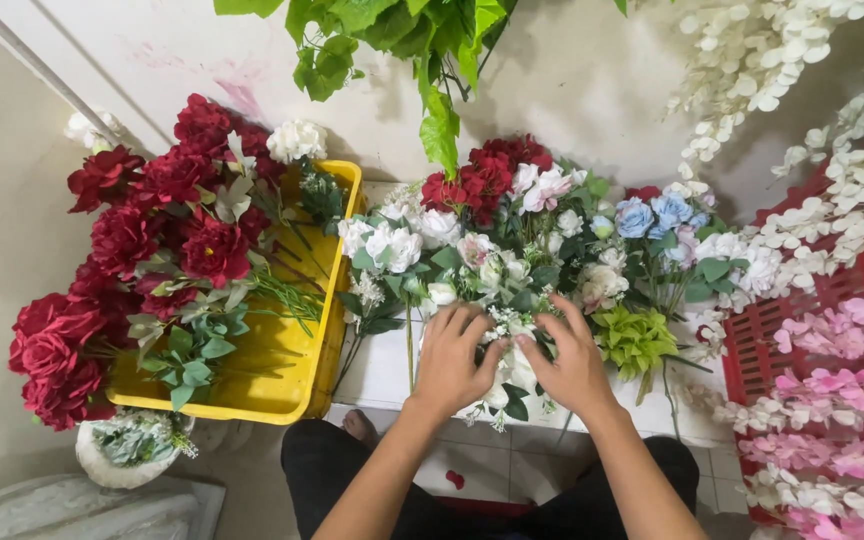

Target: Arranging artificial flowers by picking up individual stems and grouping them together into a bouquet.

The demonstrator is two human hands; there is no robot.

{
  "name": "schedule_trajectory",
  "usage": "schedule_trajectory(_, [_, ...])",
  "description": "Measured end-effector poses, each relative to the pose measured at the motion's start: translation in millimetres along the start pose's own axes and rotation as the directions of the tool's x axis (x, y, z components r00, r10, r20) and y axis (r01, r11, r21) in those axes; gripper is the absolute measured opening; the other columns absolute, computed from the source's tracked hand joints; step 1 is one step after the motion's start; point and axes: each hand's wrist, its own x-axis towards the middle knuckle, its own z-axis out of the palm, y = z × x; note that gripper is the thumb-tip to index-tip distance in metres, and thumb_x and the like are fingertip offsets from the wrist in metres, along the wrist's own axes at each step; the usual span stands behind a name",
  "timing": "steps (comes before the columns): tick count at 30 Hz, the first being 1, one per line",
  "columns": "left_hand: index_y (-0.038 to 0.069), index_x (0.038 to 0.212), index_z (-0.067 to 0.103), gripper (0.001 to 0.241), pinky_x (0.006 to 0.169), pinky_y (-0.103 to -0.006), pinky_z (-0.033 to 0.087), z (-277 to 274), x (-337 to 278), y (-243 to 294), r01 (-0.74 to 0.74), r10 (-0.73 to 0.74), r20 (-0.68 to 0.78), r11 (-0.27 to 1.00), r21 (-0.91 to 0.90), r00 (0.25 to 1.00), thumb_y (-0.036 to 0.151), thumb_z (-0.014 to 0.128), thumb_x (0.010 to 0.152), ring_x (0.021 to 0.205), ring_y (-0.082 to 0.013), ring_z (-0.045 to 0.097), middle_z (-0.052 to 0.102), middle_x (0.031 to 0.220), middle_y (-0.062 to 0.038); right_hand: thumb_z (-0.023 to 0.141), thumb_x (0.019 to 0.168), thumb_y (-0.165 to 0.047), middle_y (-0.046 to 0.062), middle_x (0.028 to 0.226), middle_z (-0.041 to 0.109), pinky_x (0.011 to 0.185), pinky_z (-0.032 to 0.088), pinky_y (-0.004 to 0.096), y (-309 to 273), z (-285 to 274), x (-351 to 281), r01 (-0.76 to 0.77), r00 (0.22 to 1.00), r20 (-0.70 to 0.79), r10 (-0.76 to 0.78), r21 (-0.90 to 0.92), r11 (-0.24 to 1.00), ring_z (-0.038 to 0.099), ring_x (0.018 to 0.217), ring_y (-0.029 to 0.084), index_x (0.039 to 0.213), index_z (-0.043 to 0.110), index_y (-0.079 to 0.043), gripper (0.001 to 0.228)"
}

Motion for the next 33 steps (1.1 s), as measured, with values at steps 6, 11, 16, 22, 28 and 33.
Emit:
schedule_trajectory(6, [0.024,0.147,0.051,0.074,0.113,-0.0721,0.025,-22,6,21,0.028,-0.004,0.183,0.991,-0.129,0.983,0.05,0.07,0.081,0.145,-0.0511,0.033,0.047,0.149,-0.018,0.061,0.096,-0.013,0.016,0.136,0.063,0.107,0.048,0.056,9,7,1,0.056,0.997,-0.063,-0.047,0.138,0.989,0.058,0.131,0.042,0.097,0.067,-0.007,0.009])
schedule_trajectory(11, [0.027,0.142,0.048,0.091,0.111,-0.0761,0.029,-9,10,10,0.087,-0.103,0.383,0.994,0.06,0.918,0.062,0.081,0.065,0.148,-0.0481,0.032,0.031,0.162,-0.017,0.06,0.1,-0.016,0.013,0.136,0.066,0.117,0.037,0.049,3,5,4,-0.075,0.997,0.013,0.077,0.458,0.886,0.051,0.142,0.033,0.114,0.068,-0.013,0.016])
schedule_trajectory(16, [0.026,0.105,0.057,0.04,0.092,-0.0583,0.045,31,-1,-16,0.074,-0.097,0.188,0.989,0.125,0.977,0.051,0.068,0.077,0.12,-0.0376,0.058,0.053,0.128,-0.011,0.04,0.101,-0.012,0.007,0.128,0.065,0.083,0.048,0.031,41,25,12,-0.154,0.839,-0.031,0.543,0.944,0.291,0.06,0.116,0.022,0.111,0.053,-0.015,0.017])
schedule_trajectory(22, [0.024,0.085,0.056,0.018,0.08,-0.0492,0.047,41,6,-39,0.017,-0.019,0.031,0.998,0.063,0.999,0.04,0.064,0.081,0.1,-0.0297,0.061,0.054,0.101,-0.001,0.072,0.081,-0.012,0.017,0.135,0.068,0.095,0.057,0.049,146,115,-6,-0.464,0.87,0.3,0.391,0.231,0.855,0.063,0.128,0.035,0.136,0.063,-0.013,0.056])
schedule_trajectory(28, [0.015,0.091,0.062,0.019,0.074,-0.0493,0.047,-21,44,1,0.128,-0.11,0.132,0.983,-0.135,0.985,0.033,0.057,0.087,0.085,-0.0378,0.065,0.056,0.084,-0.006,0.055,0.085,-0.015,0.03,0.122,0.06,0.099,0.047,0.055,67,104,-21,-0.421,0.85,0.396,0.348,0.111,0.9,0.055,0.121,0.046,0.136,0.053,-0.002,0.053])
schedule_trajectory(33, [0.006,0.125,0.061,0.036,0.101,-0.0512,0.048,-53,65,14,0.108,-0.158,-0.15,0.949,-0.298,0.976,0.026,0.062,0.095,0.123,-0.0424,0.06,0.059,0.131,-0.022,0.061,0.088,-0.027,0.011,0.076,0.072,0.06,0.046,0.039,46,116,-22,-0.517,0.855,0.265,0.446,0.358,0.778,0.064,0.07,0.025,0.125,0.063,-0.008,0.042])
